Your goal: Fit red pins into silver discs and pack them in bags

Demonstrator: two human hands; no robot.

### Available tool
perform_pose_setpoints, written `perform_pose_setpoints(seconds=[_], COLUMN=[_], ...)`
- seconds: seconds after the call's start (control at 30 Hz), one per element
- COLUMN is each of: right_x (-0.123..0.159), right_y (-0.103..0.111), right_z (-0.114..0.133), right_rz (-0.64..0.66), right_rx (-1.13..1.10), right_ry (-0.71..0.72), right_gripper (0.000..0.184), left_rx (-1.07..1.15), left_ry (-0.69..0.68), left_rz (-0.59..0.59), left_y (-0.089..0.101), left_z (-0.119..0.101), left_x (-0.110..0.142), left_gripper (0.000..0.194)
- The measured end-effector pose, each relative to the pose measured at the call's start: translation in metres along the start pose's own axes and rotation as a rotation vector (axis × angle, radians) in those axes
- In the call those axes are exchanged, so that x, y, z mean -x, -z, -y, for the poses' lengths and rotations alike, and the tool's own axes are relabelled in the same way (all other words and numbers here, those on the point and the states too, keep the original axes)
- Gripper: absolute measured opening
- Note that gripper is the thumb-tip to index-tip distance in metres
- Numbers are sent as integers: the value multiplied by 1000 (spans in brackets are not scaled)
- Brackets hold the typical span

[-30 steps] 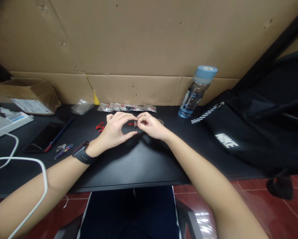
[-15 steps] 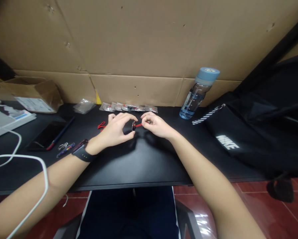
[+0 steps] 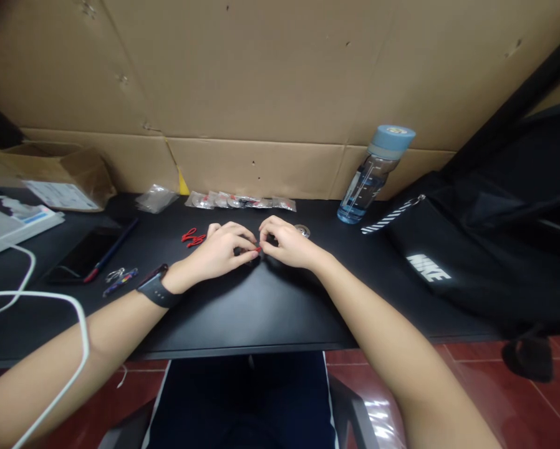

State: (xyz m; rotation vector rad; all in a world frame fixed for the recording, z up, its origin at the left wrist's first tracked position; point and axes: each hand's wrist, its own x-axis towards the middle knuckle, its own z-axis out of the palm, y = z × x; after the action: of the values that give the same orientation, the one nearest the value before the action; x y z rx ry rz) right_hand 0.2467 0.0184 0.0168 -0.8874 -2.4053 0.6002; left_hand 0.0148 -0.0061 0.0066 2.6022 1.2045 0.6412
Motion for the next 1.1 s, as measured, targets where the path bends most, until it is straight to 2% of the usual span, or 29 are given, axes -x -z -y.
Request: perform_pose_setpoints(seconds=[0.2,0.33,0.47,0.57,0.7,0.87,0.93,1.1], right_x=[-1,-2,-8,-15,-19,-27,-34,-44], right_y=[0,-4,-11,-17,-19,-16,-16,-19], right_z=[-21,-25,-27,-31,-37,-36,-36,-36], right_rz=[-148,-191,-126,-58,8,-120,-130,21], right_rx=[195,337,418,448,450,520,548,511], right_ry=[-85,-159,-204,-248,-272,-232,-222,-245], right_gripper=[9,23,46,53,53,52,55,55], left_rx=[177,217,196,171,160,123,116,94], left_ry=[-54,-57,-55,-60,-64,-57,-53,-41], left_rz=[69,62,64,77,78,72,75,90], left_y=[0,-1,-2,-3,-4,-3,-2,-1], left_z=[0,0,2,3,1,-3,-5,-5], left_x=[-2,-3,-4,-4,-4,-3,-3,-2], left_gripper=[20,13,12,11,12,13,13,12])
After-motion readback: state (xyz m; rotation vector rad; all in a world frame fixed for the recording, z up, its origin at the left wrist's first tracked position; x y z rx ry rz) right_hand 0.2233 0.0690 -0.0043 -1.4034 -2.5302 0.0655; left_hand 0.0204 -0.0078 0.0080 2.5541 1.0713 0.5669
